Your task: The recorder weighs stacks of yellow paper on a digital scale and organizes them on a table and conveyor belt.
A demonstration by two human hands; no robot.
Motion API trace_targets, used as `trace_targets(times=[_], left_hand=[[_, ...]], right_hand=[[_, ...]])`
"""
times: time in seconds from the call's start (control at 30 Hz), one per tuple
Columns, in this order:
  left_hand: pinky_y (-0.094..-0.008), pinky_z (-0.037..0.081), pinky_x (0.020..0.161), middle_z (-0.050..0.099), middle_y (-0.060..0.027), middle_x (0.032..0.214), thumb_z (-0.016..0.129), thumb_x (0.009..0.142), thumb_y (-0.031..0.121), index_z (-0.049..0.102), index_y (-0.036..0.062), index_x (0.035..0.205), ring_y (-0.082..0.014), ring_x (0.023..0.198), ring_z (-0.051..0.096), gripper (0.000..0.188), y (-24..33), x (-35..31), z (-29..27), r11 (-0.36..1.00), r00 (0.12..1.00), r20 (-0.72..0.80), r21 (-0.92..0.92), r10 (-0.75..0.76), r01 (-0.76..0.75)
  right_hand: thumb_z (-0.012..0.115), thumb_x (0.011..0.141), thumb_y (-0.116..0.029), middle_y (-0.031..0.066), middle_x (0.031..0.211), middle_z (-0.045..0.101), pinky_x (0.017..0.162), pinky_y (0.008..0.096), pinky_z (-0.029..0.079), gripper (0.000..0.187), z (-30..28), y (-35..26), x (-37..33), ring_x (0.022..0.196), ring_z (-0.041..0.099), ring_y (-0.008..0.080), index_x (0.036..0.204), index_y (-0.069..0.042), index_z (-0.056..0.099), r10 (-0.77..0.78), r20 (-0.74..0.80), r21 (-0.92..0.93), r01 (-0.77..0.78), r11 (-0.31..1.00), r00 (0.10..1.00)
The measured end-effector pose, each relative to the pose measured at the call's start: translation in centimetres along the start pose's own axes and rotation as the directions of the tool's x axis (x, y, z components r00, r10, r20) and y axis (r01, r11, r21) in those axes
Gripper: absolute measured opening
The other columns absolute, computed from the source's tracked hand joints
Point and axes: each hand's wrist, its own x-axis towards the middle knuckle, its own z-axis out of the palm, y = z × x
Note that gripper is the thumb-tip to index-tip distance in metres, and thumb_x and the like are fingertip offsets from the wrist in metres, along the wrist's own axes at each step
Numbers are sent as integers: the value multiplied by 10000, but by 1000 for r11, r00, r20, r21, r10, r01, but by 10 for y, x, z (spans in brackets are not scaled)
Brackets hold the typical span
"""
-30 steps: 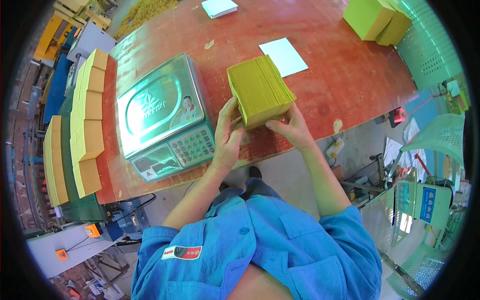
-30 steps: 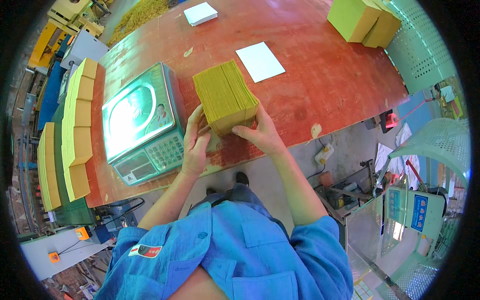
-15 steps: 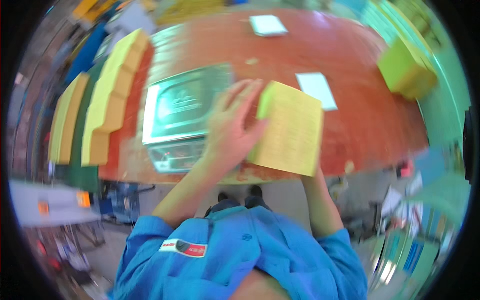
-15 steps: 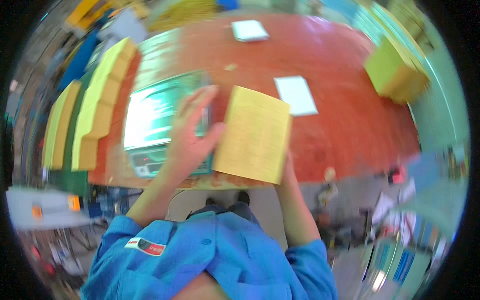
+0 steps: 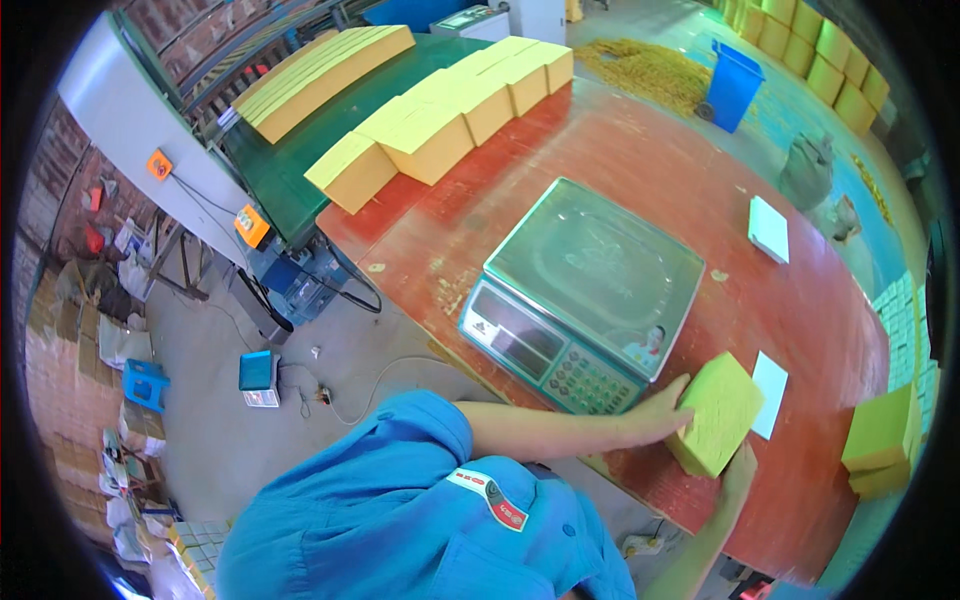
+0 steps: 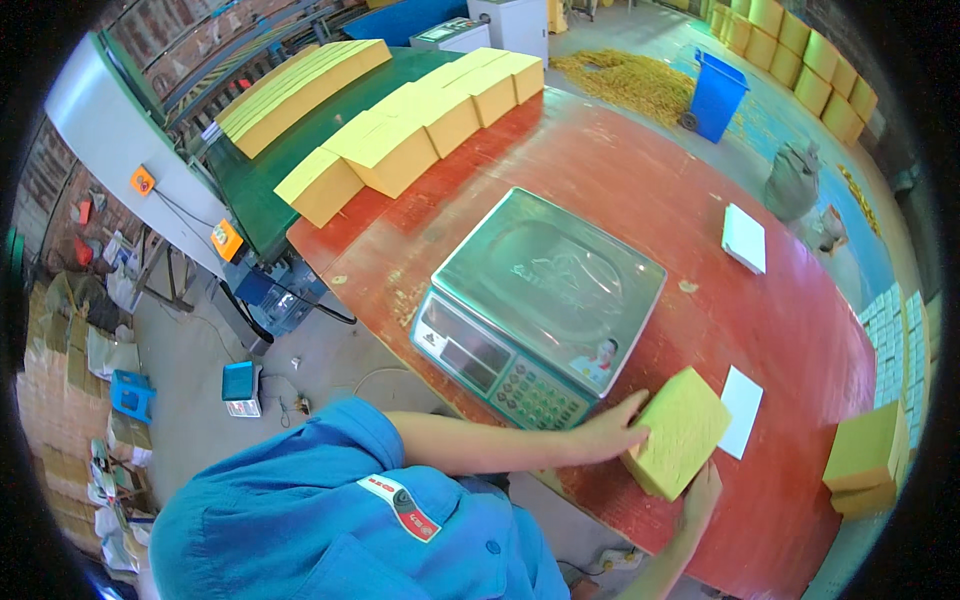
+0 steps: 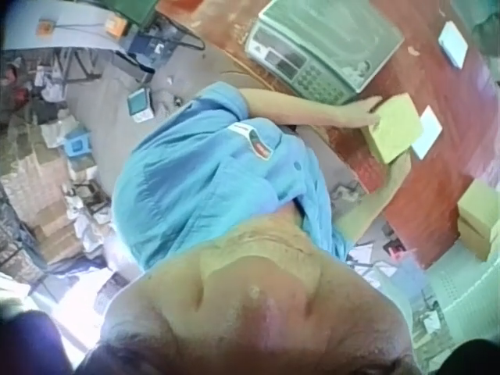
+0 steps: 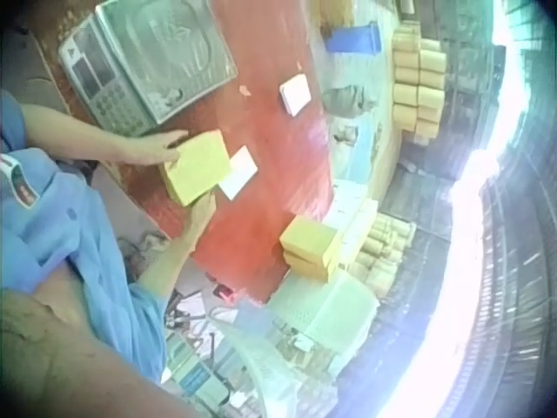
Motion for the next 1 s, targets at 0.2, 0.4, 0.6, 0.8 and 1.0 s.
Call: trace_targets(times=[0.2, 0.4, 0.6, 0.8, 1.0], left_hand=[[-377, 458, 951, 533, -204, 1273, 596, 899, 239, 403, -2, 1380, -266, 1082, 586, 571, 111, -43, -121, 891, 847, 485, 254, 220, -377], [-432, 458, 955, 597, -173, 1219, 577, 914, 340, 605, 54, 1182, -319, 1159, 552, 394, 175, 4, -444, 257, 701, -44, 945, 712, -201], [-567, 126, 1142, 208, -189, 1547, 349, 875, 711, 294, 126, 1486, -325, 1454, 130, 848, 144, 60, -648, -132, 911, -261, 940, 320, 315], [-529, 115, 1157, 203, -265, 1522, 356, 896, 667, 266, 22, 1469, -364, 1436, 173, 868, 127, 29, -638, -132, 965, 3, 991, 261, 32], [-618, 251, 1074, 251, -299, 1479, 636, 771, 570, 344, 1, 1415, -416, 1397, 236, 908, 122, -117, -557, 148, 951, 177, 964, 255, -219]], right_hand=[[489, 975, -172, 88, 1055, 635, 747, 267, 491, 352, 49, -70, -73, 860, 613, 161, 1267, 21, 529, -471, -462, -260, 393, 882, 752], [489, 914, -95, 114, 999, 632, 778, 286, 473, 275, 240, -136, -137, 874, 596, 168, 1117, 62, 588, -660, -130, -134, 646, 751, 740], [461, 859, 5, 132, 1009, 655, 836, 306, 501, 273, 453, -109, -146, 922, 640, 197, 1085, 38, 610, -177, 517, 166, 105, 981, 837], [523, 911, -70, 180, 1210, 594, 910, 334, 485, 391, 566, -29, -151, 1084, 599, 243, 1288, 27, 488, 256, 859, -39, -442, 896, 444], [640, 851, -311, 140, 1376, 491, 1041, 437, 395, 658, 607, 51, -149, 1283, 461, 294, 1414, -77, 392, 229, 893, 199, -796, 572, 388]])
